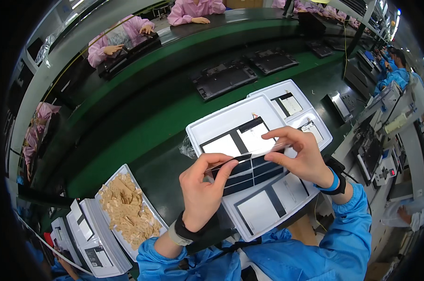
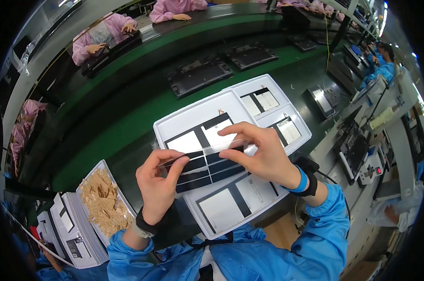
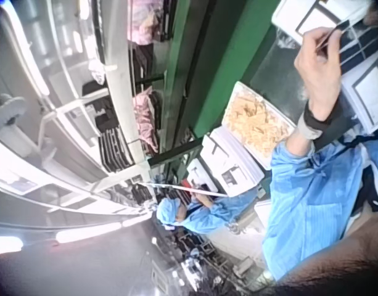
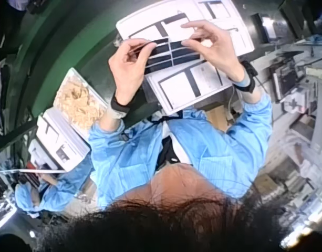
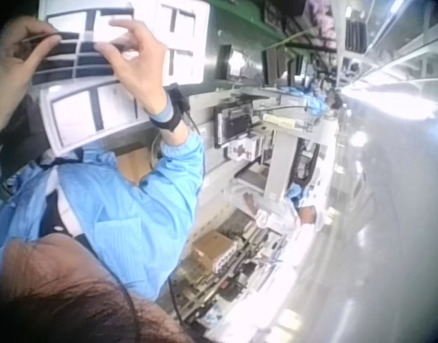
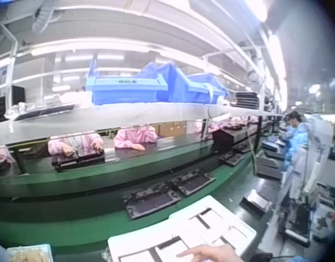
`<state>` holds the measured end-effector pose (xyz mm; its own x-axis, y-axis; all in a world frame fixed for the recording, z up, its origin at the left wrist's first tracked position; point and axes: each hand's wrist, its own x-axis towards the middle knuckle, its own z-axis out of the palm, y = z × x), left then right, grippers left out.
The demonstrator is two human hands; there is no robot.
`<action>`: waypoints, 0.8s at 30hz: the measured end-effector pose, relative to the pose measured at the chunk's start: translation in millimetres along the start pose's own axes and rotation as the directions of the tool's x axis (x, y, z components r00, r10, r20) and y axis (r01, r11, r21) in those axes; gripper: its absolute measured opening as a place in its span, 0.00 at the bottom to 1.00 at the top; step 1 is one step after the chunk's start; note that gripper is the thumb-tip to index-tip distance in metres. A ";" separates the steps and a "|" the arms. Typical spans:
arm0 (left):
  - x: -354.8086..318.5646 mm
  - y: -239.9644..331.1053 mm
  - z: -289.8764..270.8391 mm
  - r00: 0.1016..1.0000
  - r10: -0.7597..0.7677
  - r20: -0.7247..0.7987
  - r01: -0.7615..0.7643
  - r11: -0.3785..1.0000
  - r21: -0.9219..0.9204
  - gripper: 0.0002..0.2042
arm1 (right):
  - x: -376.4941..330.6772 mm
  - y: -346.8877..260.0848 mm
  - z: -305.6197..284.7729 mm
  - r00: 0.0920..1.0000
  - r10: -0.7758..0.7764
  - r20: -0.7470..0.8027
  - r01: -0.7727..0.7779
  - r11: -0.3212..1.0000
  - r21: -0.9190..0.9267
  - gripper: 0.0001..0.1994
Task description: The person peels adhesive backing from small electronic components, attaches the components to plastic laptop housings, and places the finished housings into a white tray.
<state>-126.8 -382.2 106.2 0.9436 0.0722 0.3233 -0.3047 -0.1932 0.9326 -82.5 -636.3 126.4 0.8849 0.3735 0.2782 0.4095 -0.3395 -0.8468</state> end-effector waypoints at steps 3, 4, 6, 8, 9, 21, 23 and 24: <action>-4.9 -0.5 1.0 0.991 0.126 -0.049 -0.117 0.982 0.151 0.07 | 1.2 -19.0 -4.2 0.994 -0.112 0.000 0.109 0.970 -0.215 0.28; -2.9 -7.4 3.6 0.958 0.270 -0.093 -0.246 0.946 0.209 0.09 | 0.3 -29.3 -4.2 0.987 -0.161 -0.007 0.153 0.952 -0.267 0.28; -3.9 -3.0 3.9 0.946 0.313 -0.079 -0.283 0.922 0.264 0.10 | -3.7 -37.8 -2.5 0.974 -0.227 -0.018 0.210 0.925 -0.317 0.27; -4.8 1.5 3.0 0.933 0.355 -0.064 -0.318 0.892 0.323 0.11 | -4.6 -50.6 -3.6 0.956 -0.292 -0.027 0.248 0.854 -0.457 0.27; -5.3 3.1 2.4 0.917 0.400 -0.019 -0.367 0.858 0.359 0.12 | -4.0 -57.2 -3.8 0.934 -0.357 -0.021 0.279 0.763 -0.583 0.28; -20.3 38.2 13.9 0.850 -0.068 0.522 -0.024 0.986 0.167 0.10 | -21.8 -45.4 -24.0 0.958 0.095 -0.269 -0.050 0.985 0.168 0.18; -40.8 38.1 19.2 0.790 -0.090 0.607 0.045 0.995 0.088 0.10 | -26.2 -47.3 -50.7 0.959 0.265 -0.101 -0.252 0.959 0.129 0.20; -48.7 36.8 21.0 0.746 0.002 0.666 -0.129 0.982 0.141 0.12 | -31.0 -42.8 -58.2 0.928 0.367 0.069 -0.373 0.922 0.105 0.21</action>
<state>-181.2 -413.5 121.4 0.7894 -0.5985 0.1363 -0.4026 -0.3372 0.8510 -114.5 -683.6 180.4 0.9558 0.2817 -0.0842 0.0246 -0.3619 -0.9319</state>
